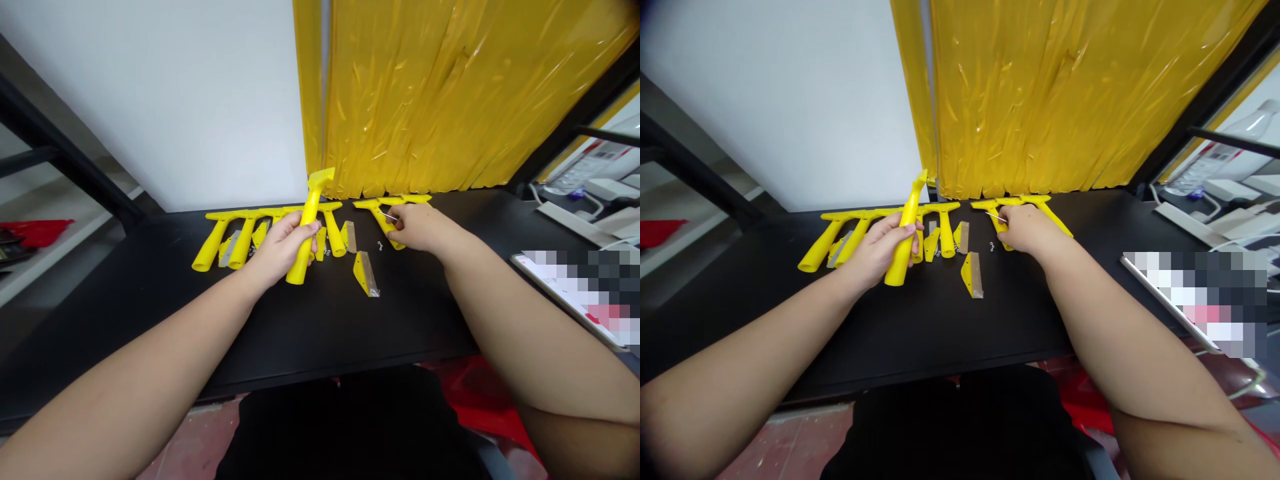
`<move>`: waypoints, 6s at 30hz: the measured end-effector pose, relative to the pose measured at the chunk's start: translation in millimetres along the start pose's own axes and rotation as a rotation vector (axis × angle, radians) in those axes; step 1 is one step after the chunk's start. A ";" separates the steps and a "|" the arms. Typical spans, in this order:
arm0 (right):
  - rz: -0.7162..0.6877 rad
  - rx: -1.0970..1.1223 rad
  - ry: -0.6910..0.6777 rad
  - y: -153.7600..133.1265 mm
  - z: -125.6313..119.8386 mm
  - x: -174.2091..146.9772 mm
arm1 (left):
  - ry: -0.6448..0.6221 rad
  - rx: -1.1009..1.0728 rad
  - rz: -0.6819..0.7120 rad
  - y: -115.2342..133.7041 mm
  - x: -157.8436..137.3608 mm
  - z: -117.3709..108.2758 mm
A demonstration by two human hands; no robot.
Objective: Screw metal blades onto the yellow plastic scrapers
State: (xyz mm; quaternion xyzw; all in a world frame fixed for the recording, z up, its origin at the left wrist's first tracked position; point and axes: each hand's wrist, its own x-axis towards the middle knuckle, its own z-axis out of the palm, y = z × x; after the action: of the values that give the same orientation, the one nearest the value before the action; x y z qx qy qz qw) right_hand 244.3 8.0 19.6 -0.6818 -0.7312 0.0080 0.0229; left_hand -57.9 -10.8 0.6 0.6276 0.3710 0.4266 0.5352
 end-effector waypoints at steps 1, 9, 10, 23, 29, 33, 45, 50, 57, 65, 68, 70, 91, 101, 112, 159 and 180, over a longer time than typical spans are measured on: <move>0.003 0.004 -0.003 0.7 -0.1 0.3 | 0.002 0.001 -0.005 -0.1 0.2 -0.1; -0.027 -0.006 -0.029 0.5 -3.2 -0.2 | 0.000 0.016 -0.007 -0.1 0.0 -0.3; -0.053 -0.021 -0.012 0.5 -4.3 -0.8 | -0.006 0.017 -0.002 0.1 -0.2 -0.2; -0.399 0.359 -0.329 -48.8 -21.6 -48.4 | -0.166 0.064 0.055 3.7 -4.9 3.2; -0.393 0.249 -0.406 -58.9 -14.1 -49.9 | -0.175 0.083 0.033 4.7 -4.9 4.1; -0.427 0.247 -0.438 -59.7 -14.3 -50.9 | -0.177 0.097 0.036 4.9 -4.6 4.0; -0.400 0.255 -0.501 -40.3 -21.1 -44.7 | -0.184 0.103 0.046 3.5 -4.6 2.8; -0.372 0.272 -0.617 -36.2 -27.9 -48.5 | -0.195 0.103 0.048 3.1 -4.5 2.4; -0.263 0.292 -0.462 -17.3 -30.7 -42.4 | -0.199 0.099 0.039 2.2 -4.5 1.9; -0.172 -0.060 -0.143 -33.2 -12.8 -31.2 | -0.212 0.113 0.054 2.4 -3.9 1.5; -0.081 -0.155 -0.172 -49.8 -6.0 -31.9 | -0.212 0.113 0.056 2.3 -3.5 1.0; -0.081 -0.195 -0.190 -56.1 -2.7 -30.6 | -0.207 0.112 0.061 2.4 -3.3 0.7; -0.129 -0.084 -0.206 -49.1 -4.0 -29.6 | -0.157 0.091 0.063 8.3 -1.7 -5.1; -0.133 -0.011 -0.257 -46.8 -8.0 -28.3 | -0.142 0.087 0.075 7.9 -1.7 -6.1; -0.158 -0.033 -0.238 -44.9 -8.5 -30.7 | -0.140 0.096 0.062 8.7 -2.4 -6.1; -0.198 0.010 -0.393 -40.2 -21.1 -37.2 | -0.137 0.110 0.066 5.9 -1.2 -8.5; -0.198 0.016 -0.374 -45.5 -20.2 -38.4 | -0.147 0.116 0.059 7.3 0.0 -7.7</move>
State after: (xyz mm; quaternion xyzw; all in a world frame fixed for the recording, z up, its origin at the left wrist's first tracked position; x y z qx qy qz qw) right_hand 202.5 -33.9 40.9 -0.5929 -0.7861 0.1377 -0.1070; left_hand -65.1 -9.2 8.3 0.6978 0.3362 0.3730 0.5108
